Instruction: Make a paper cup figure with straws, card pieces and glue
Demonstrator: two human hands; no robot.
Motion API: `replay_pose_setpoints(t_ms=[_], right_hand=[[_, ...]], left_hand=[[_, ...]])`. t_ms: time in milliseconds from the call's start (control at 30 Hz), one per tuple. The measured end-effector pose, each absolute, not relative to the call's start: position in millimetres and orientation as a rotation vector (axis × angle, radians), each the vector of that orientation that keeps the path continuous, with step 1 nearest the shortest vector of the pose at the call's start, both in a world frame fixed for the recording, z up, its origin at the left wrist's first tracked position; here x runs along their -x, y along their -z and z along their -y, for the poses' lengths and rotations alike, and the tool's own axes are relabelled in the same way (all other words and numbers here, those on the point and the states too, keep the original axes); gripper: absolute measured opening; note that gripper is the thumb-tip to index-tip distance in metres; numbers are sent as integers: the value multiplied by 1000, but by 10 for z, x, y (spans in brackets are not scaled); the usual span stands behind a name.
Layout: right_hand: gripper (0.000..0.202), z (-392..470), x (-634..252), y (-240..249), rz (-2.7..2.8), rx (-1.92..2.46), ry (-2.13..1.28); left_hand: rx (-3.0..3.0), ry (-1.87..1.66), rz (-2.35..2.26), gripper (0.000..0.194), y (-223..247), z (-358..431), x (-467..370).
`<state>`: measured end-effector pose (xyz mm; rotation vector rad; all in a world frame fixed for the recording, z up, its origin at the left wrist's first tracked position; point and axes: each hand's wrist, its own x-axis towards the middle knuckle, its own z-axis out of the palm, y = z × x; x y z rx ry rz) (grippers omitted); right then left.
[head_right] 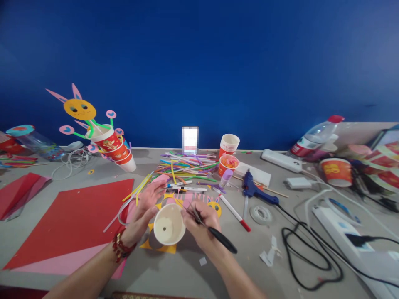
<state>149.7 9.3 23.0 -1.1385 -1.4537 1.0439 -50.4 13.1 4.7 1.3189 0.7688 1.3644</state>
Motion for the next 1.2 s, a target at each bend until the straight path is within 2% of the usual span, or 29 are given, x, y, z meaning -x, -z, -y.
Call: replay_pose_setpoints(t_ms=[133,167,300,600,767,933,1200], right_hand=[[35,-117,-1512,-189,1442,1173,-1070],[35,-114,-1517,-192,1444,1185,-1056],[36,-97,-1537,-233,1441,1196,-1101],[37,-72,-1527,-275,1349,1093,-1184],[34,94,-1452,-321,1572,1013,-1131],[31,153,-1396,-298,1757,1011,-1074],[32,131,-1389,-246,1756,1085,-981]], left_hand=[[-1589,-1101,-548,97,16,-103,589],[-1640,-1057,-568,101,33,-89,588],[-1646,-997,-705,86,82,-22,521],[-1198,-1140,-799,76,101,8,401],[-1145,-1247,-848,68,150,-43,388],[-1189,-1285,-924,67,115,-40,375],[-1205,-1303,-899,66,93,-43,369]])
